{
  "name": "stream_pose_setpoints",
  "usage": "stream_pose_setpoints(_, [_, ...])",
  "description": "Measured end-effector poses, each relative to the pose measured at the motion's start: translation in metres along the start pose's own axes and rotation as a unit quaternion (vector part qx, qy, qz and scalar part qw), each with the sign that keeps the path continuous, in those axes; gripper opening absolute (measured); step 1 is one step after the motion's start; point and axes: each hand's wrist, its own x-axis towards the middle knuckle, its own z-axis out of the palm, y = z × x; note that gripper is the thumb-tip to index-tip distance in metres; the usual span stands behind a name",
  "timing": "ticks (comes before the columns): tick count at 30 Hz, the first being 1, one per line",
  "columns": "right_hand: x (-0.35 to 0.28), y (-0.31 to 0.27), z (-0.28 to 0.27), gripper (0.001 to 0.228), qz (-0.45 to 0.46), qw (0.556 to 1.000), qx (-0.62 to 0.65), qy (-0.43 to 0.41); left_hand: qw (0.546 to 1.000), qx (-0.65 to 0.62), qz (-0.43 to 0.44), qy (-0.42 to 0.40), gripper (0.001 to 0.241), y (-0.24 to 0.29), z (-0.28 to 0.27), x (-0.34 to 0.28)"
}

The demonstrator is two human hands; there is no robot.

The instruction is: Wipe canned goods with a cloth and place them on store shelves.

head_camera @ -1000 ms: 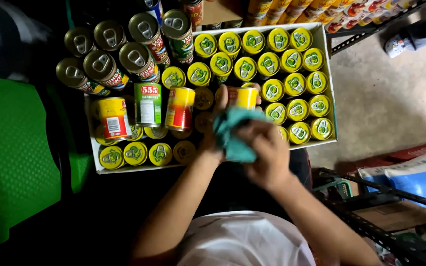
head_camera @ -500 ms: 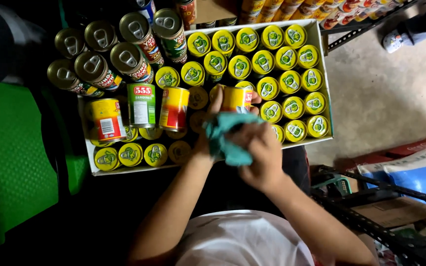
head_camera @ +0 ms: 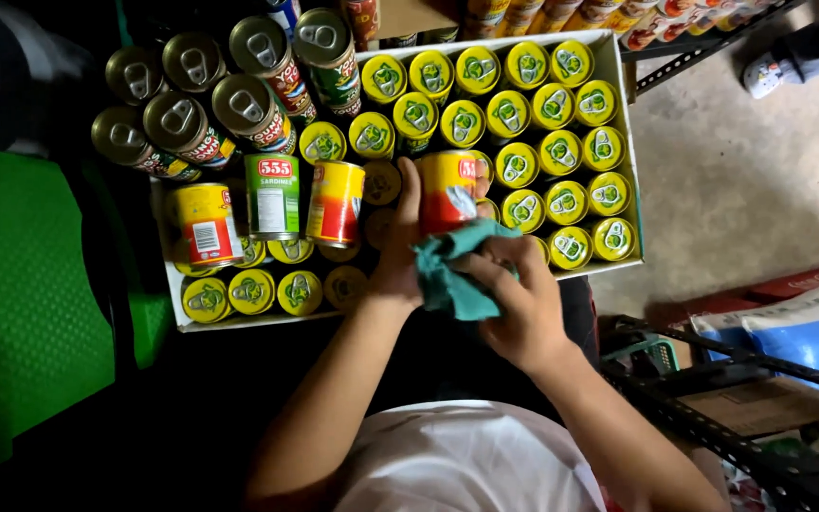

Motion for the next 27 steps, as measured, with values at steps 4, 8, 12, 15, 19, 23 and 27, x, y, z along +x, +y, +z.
stream_pose_setpoints(4, [-0.006, 0.004, -0.022, 0.054, 0.036, 0.999, -0.038, 0.015, 0.999, 0.010, 0.042, -0.009, 0.074, -0.005, 0.001, -0.006])
stream_pose_setpoints(8, [0.015, -0.008, -0.033, 0.036, 0.068, 0.993, -0.055, 0.078, 0.995, 0.061, 0.074, -0.005, 0.066, -0.005, 0.012, -0.008])
stream_pose_setpoints(12, [0.009, -0.015, -0.023, 0.041, 0.057, 0.996, -0.059, 0.033, 0.998, 0.056, 0.036, -0.013, 0.066, -0.009, -0.005, 0.000])
stream_pose_setpoints(15, [0.012, -0.009, -0.018, 0.053, 0.045, 0.996, -0.070, 0.023, 0.997, 0.071, 0.000, 0.008, 0.066, -0.007, -0.001, -0.003])
stream_pose_setpoints(19, [0.025, -0.006, -0.027, 0.051, 0.056, 0.990, -0.115, 0.060, 0.993, 0.084, 0.081, 0.009, 0.052, -0.003, 0.011, -0.012])
stream_pose_setpoints(23, [0.016, -0.015, -0.020, 0.049, 0.085, 0.989, -0.106, 0.054, 0.991, 0.107, 0.076, 0.033, 0.049, -0.003, 0.024, -0.018])
stream_pose_setpoints(27, [0.014, -0.019, -0.015, 0.054, 0.076, 0.991, -0.096, 0.047, 0.994, 0.089, 0.063, 0.023, 0.048, -0.011, 0.009, -0.013])
